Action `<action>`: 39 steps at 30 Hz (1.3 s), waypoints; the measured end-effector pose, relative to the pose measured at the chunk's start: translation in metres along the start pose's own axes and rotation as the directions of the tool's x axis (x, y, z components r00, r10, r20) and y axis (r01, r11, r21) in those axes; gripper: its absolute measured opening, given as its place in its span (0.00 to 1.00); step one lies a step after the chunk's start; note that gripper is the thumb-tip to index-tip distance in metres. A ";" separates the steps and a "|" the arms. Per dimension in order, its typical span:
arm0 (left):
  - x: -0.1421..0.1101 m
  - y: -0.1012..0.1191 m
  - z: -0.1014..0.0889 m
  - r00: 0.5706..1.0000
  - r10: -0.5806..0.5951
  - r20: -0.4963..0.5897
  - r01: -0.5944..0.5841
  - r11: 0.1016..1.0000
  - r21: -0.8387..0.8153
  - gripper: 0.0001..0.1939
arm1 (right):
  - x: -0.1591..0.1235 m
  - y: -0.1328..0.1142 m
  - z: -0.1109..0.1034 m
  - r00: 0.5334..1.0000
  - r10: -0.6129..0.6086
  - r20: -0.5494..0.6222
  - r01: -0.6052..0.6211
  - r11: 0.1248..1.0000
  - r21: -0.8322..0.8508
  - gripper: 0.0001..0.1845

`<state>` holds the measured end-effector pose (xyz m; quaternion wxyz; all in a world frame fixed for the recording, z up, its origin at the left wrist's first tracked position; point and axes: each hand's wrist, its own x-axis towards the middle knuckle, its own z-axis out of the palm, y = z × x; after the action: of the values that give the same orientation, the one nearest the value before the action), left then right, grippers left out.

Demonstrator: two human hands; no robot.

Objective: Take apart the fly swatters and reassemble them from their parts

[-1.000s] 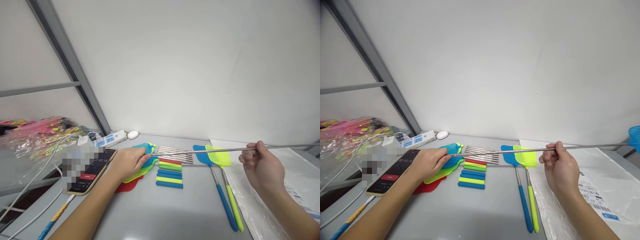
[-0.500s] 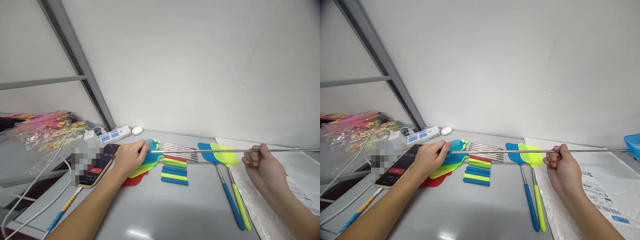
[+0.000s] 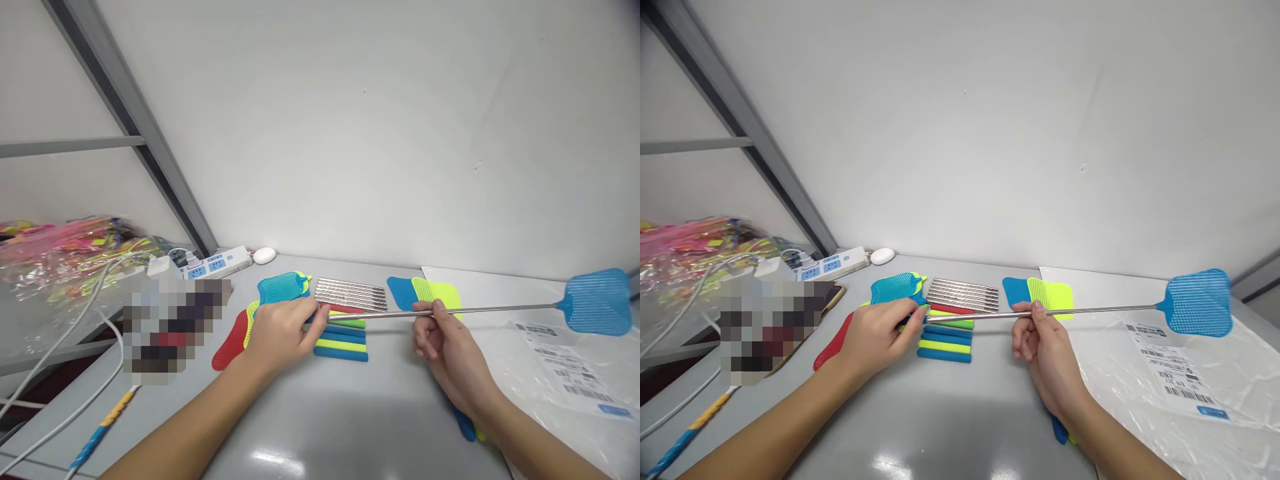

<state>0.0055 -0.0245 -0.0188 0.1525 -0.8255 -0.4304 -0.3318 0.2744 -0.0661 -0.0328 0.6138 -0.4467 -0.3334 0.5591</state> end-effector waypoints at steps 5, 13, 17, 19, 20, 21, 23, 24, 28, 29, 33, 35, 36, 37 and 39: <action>-0.001 0.001 0.000 1.000 0.023 -0.006 -0.023 1.000 -0.006 0.15 | -0.002 -0.003 0.000 0.999 0.021 0.037 -0.020 1.000 -0.020 0.21; 0.000 -0.020 0.001 0.993 0.100 0.065 -0.097 0.994 -0.045 0.19 | 0.007 -0.019 -0.014 0.994 -0.045 -0.103 0.045 0.999 0.004 0.18; 0.000 -0.033 0.001 0.996 0.076 0.037 -0.076 0.997 -0.008 0.19 | 0.021 -0.030 -0.030 0.969 -0.096 -0.226 0.120 0.988 0.094 0.17; 0.000 -0.041 -0.001 0.999 0.038 0.030 -0.038 0.999 0.018 0.20 | 0.028 -0.035 -0.038 0.954 -0.135 -0.268 0.168 0.980 0.106 0.18; 0.001 -0.045 -0.003 0.999 0.009 0.035 -0.010 1.000 0.029 0.21 | 0.031 -0.037 -0.041 0.946 -0.150 -0.288 0.189 0.975 0.112 0.18; 0.001 -0.049 -0.004 0.999 -0.026 0.046 0.025 0.999 0.035 0.21 | 0.034 -0.039 -0.044 0.938 -0.160 -0.306 0.204 0.972 0.119 0.18; 0.002 -0.055 -0.007 0.992 -0.107 0.073 0.104 0.994 0.036 0.21 | 0.037 -0.040 -0.049 0.927 -0.170 -0.333 0.223 0.966 0.129 0.18; 0.002 -0.057 -0.009 0.986 -0.143 0.082 0.141 0.990 0.032 0.21 | 0.038 -0.040 -0.050 0.925 -0.171 -0.338 0.226 0.965 0.129 0.18; 0.003 -0.060 -0.012 0.975 -0.200 0.093 0.198 0.980 0.026 0.21 | 0.038 -0.038 -0.050 0.932 -0.174 -0.319 0.217 0.970 0.105 0.18; 0.003 -0.060 -0.012 0.974 -0.209 0.087 0.206 0.978 0.036 0.21 | 0.037 -0.037 -0.049 0.933 -0.179 -0.312 0.220 0.971 0.099 0.18; 0.003 -0.052 -0.010 0.960 -0.279 0.009 0.277 0.956 0.096 0.24 | 0.029 -0.032 -0.036 0.940 -0.210 -0.268 0.239 0.968 0.081 0.19; 0.003 -0.042 -0.006 0.971 -0.239 0.005 0.238 0.968 0.074 0.23 | 0.022 -0.026 -0.026 0.960 -0.198 -0.197 0.215 0.974 0.070 0.20; 0.002 -0.036 -0.004 0.980 -0.196 0.020 0.195 0.980 0.046 0.23 | 0.017 -0.023 -0.021 0.972 -0.184 -0.145 0.195 0.979 0.063 0.20; 0.001 -0.031 -0.003 0.988 -0.151 0.038 0.150 0.989 0.015 0.22 | 0.013 -0.019 -0.017 0.981 -0.169 -0.091 0.175 0.983 0.054 0.20; 0.000 -0.022 0.001 0.994 -0.095 0.058 0.098 0.995 -0.036 0.21 | 0.006 -0.013 -0.011 0.988 -0.153 -0.008 0.153 0.988 0.027 0.21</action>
<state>-0.0123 -0.0109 -0.0199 0.1082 -0.8155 -0.4674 -0.3238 0.2904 -0.0618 -0.0250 0.6619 -0.4128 -0.3573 0.5136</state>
